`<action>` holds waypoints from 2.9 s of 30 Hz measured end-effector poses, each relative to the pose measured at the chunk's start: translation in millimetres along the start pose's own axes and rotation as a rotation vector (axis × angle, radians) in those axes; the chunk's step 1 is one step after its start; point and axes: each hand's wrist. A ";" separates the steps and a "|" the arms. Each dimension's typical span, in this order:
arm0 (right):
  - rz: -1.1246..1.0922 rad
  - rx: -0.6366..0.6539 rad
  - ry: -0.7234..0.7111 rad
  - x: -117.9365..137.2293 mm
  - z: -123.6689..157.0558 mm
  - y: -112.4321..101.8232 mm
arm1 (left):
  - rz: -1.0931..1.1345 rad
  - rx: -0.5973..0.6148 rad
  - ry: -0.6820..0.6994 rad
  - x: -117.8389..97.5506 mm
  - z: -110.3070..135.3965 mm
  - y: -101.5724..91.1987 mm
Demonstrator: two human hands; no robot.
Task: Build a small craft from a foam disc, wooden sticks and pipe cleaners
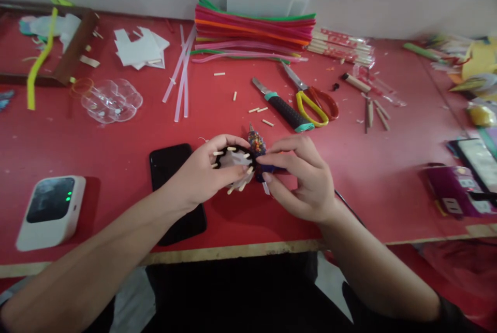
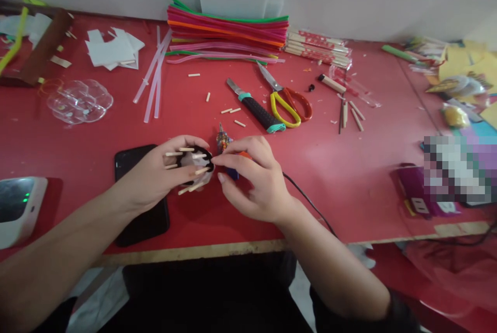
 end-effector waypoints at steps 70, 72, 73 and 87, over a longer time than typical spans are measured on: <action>-0.129 0.261 -0.034 -10.4 1.7 -7.2 | -0.018 0.239 -0.253 -9.3 2.9 -3.3; -0.138 0.255 -0.020 -9.7 1.8 -6.4 | -0.010 0.223 -0.249 -9.8 3.2 -2.0; -0.141 0.251 -0.013 -9.3 2.0 -5.9 | -0.008 0.214 -0.250 -10.0 3.3 -1.4; 0.011 0.127 -0.127 -4.6 5.0 1.9 | -0.024 0.162 -0.183 -9.0 2.8 0.5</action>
Point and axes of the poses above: each hand's wrist, its own z-axis away from the middle knuckle, its own y-axis out of the palm, x = y × z, and after that the axes turned 10 degrees about y, right-handed
